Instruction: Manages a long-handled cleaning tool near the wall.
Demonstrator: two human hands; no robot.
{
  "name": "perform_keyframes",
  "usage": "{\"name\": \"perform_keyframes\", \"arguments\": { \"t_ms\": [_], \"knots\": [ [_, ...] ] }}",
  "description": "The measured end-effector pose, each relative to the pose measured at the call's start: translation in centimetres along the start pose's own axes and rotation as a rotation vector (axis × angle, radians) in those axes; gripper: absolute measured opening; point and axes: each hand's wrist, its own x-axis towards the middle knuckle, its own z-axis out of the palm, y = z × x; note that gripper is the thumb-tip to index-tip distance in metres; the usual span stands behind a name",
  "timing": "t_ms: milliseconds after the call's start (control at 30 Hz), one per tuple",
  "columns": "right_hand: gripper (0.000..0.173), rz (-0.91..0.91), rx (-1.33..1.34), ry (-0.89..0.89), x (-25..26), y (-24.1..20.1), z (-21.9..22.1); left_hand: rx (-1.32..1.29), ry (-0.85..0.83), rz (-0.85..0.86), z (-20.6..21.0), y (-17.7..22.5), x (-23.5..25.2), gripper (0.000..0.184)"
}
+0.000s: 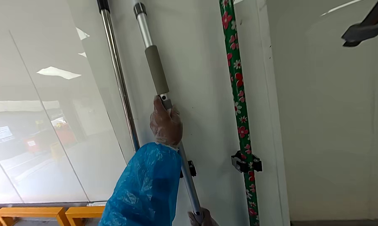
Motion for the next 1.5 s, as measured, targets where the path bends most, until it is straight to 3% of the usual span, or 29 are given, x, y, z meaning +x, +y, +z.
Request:
{"name": "perform_keyframes", "arguments": {
  "t_ms": [133, 267, 467, 633, 867, 1067, 1233, 1300, 1433, 1500],
  "knots": [
    [0.044, -0.032, -0.033, 0.08, -0.2, 0.2, 0.7, -0.007, -0.027, -0.043, -0.3, 0.3, 0.0, 0.056],
    [0.046, -0.062, -0.058, 0.145, -0.2, 0.4, 1.0, 0.071, -0.015, 0.038, 0.0, 0.0, -2.0, 0.07],
    [0.044, -0.195, -0.116, 0.318, 0.4, 1.4, 2.1, 0.001, 0.093, 0.098, 1.1, -1.2, -3.6, 0.063],
    [0.039, -0.106, -0.048, 0.289, 1.0, 1.2, 2.5, 0.012, 0.097, 0.125, 1.5, -1.5, -3.3, 0.063],
    [0.046, -0.02, -0.028, 0.031, 0.1, 0.8, 0.2, 0.138, -0.043, -0.03, 0.0, 0.8, -3.0, 0.065],
    [0.05, 0.192, -0.02, -0.258, 1.0, -0.4, -1.4, 0.088, -0.118, -0.012, -0.5, 0.1, -2.9, 0.068],
    [0.052, 0.221, -0.034, -0.316, 1.4, -0.6, -1.9, 0.069, -0.152, -0.073, -0.6, 0.0, -3.1, 0.07],
    [0.052, 0.179, -0.016, -0.248, 1.3, -0.2, -1.4, 0.056, -0.128, -0.071, -0.2, 0.0, -3.3, 0.071],
    [0.048, -0.047, -0.004, 0.158, 1.0, 1.5, 1.6, 0.023, 0.008, 0.051, 0.9, -1.3, -3.7, 0.064],
    [0.046, -0.021, 0.004, 0.158, 1.4, 1.2, 1.9, 0.008, 0.049, 0.108, 1.4, -1.8, -3.4, 0.063]
  ]
}}
